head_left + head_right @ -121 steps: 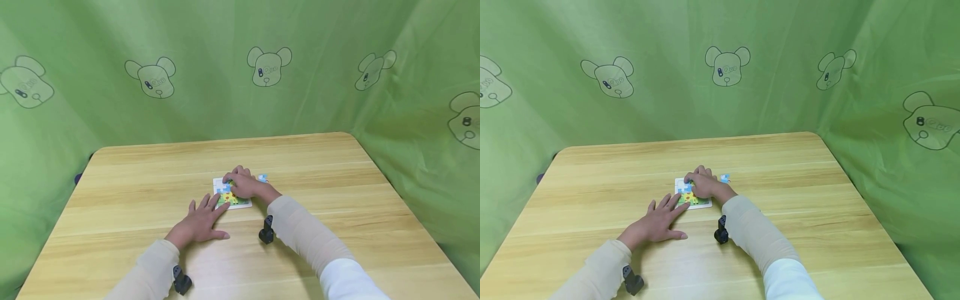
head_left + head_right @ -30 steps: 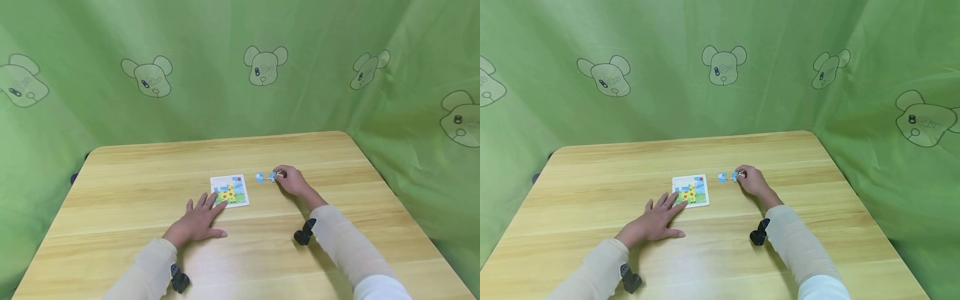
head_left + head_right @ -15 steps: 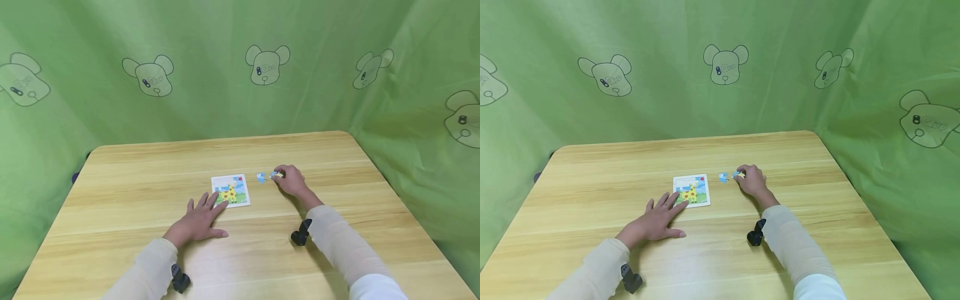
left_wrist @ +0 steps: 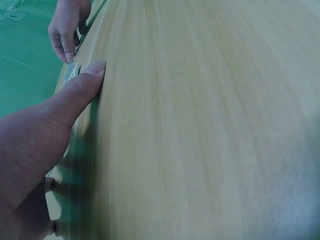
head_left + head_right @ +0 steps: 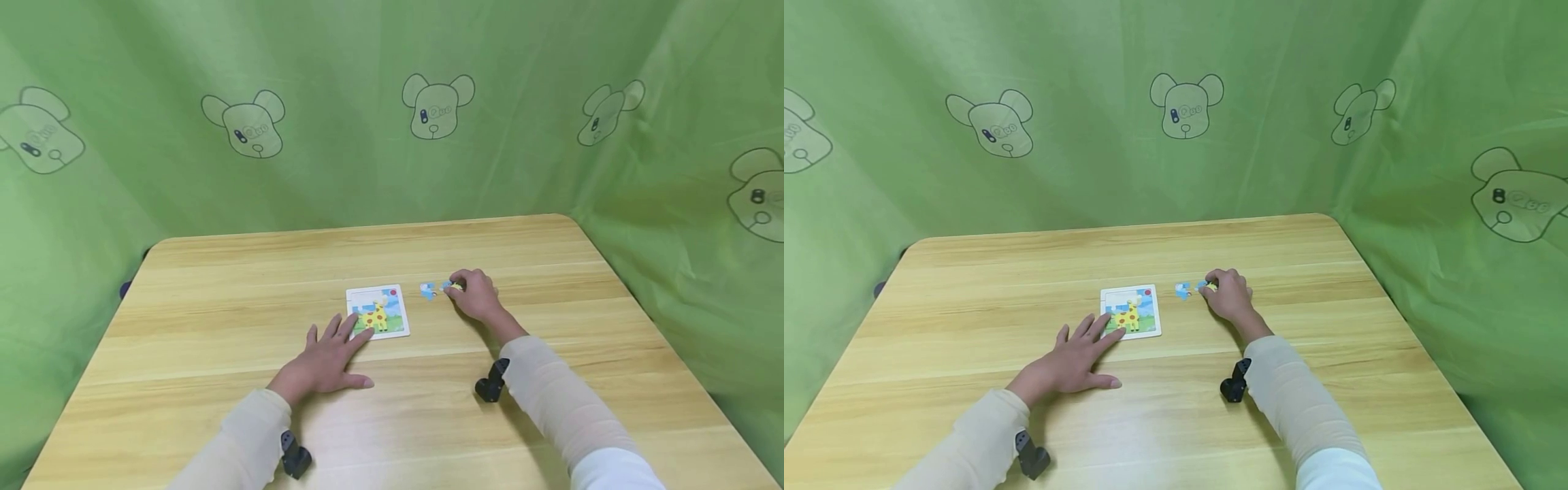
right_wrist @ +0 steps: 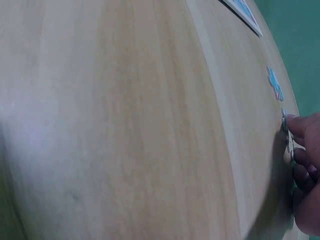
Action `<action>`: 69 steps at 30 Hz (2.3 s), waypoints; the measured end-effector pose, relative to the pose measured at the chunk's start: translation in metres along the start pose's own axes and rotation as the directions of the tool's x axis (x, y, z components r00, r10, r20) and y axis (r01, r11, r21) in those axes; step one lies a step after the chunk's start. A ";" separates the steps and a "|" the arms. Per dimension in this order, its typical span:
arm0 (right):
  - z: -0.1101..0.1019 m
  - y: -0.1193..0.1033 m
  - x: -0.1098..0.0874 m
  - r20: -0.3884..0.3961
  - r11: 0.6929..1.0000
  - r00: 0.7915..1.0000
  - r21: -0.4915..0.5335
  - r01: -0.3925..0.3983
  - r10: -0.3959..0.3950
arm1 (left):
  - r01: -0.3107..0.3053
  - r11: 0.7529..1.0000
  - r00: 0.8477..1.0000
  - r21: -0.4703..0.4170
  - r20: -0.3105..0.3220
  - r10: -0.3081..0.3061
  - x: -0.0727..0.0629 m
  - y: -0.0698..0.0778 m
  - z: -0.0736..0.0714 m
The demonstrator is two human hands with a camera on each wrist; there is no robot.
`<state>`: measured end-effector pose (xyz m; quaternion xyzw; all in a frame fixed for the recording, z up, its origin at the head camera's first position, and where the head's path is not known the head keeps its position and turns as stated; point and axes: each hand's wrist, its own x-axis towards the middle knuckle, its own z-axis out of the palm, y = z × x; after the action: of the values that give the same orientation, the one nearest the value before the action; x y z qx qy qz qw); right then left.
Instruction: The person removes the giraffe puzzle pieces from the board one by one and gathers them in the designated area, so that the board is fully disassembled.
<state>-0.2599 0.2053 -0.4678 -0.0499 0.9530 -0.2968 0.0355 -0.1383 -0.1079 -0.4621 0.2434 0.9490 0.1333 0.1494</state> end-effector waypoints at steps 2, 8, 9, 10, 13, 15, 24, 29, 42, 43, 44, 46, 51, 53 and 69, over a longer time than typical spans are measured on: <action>0.000 0.000 0.000 -0.002 1.000 1.000 0.000 -0.006 0.006 | 0.001 1.000 1.000 0.000 0.003 -0.001 0.000 0.000 0.000; -0.001 -0.006 0.000 -0.011 0.999 1.000 0.033 -0.006 0.006 | 0.004 1.000 1.000 -0.004 0.010 -0.004 0.000 0.000 -0.001; -0.001 -0.007 0.000 -0.011 0.999 1.000 0.045 0.000 0.001 | 0.005 1.000 1.000 -0.003 0.012 -0.005 0.000 0.000 -0.001; -0.001 -0.009 0.000 -0.010 0.998 1.000 0.056 0.005 -0.004 | 0.005 1.000 1.000 0.000 0.011 -0.005 -0.001 0.000 -0.001; 0.000 -0.016 0.000 0.002 0.996 1.000 0.085 0.030 -0.031 | 0.007 1.000 1.000 -0.003 0.012 -0.007 -0.001 0.000 0.000; 0.001 -0.021 0.000 0.011 0.993 0.999 0.105 0.048 -0.050 | 0.008 1.000 1.000 -0.006 0.015 -0.008 -0.001 0.000 0.000; 0.013 -0.044 -0.001 0.032 0.988 0.993 0.106 0.109 -0.113 | 0.001 1.000 1.000 -0.002 0.005 -0.001 0.000 0.000 0.002; 0.020 -0.057 -0.003 0.064 0.987 0.987 0.080 0.142 -0.147 | -0.001 1.000 1.000 0.008 0.003 0.001 0.000 0.001 0.000; 0.039 -0.086 -0.005 0.222 0.965 0.940 0.026 0.261 -0.260 | 0.003 1.000 1.000 0.023 0.014 -0.004 0.002 0.001 -0.004; 0.040 -0.088 -0.005 0.227 0.963 0.937 0.021 0.269 -0.266 | 0.006 1.000 1.000 0.023 0.019 -0.007 0.002 0.001 -0.004; 0.041 -0.089 -0.005 0.232 0.960 0.933 0.011 0.279 -0.274 | 0.007 1.000 1.000 0.022 0.020 -0.008 0.002 0.001 -0.005; 0.043 -0.091 -0.006 0.243 0.957 0.929 -0.008 0.291 -0.280 | 0.007 1.000 1.000 0.016 0.020 -0.008 0.002 0.001 -0.005; 0.046 -0.095 -0.006 0.265 0.958 0.927 -0.037 0.285 -0.266 | 0.009 1.000 1.000 0.006 0.028 -0.010 0.002 0.002 -0.005; 0.047 -0.096 -0.006 0.265 0.960 0.929 -0.036 0.277 -0.258 | 0.011 1.000 0.999 0.012 0.031 -0.011 0.002 0.002 -0.005; 0.052 -0.096 -0.008 0.249 0.972 0.946 -0.050 0.228 -0.209 | 0.017 0.999 0.999 0.042 0.033 -0.018 0.002 0.005 -0.007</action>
<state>-0.2398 0.0984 -0.4556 -0.1922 0.9410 -0.2530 0.1162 -0.1403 -0.1040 -0.4543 0.2403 0.9511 0.1079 0.1612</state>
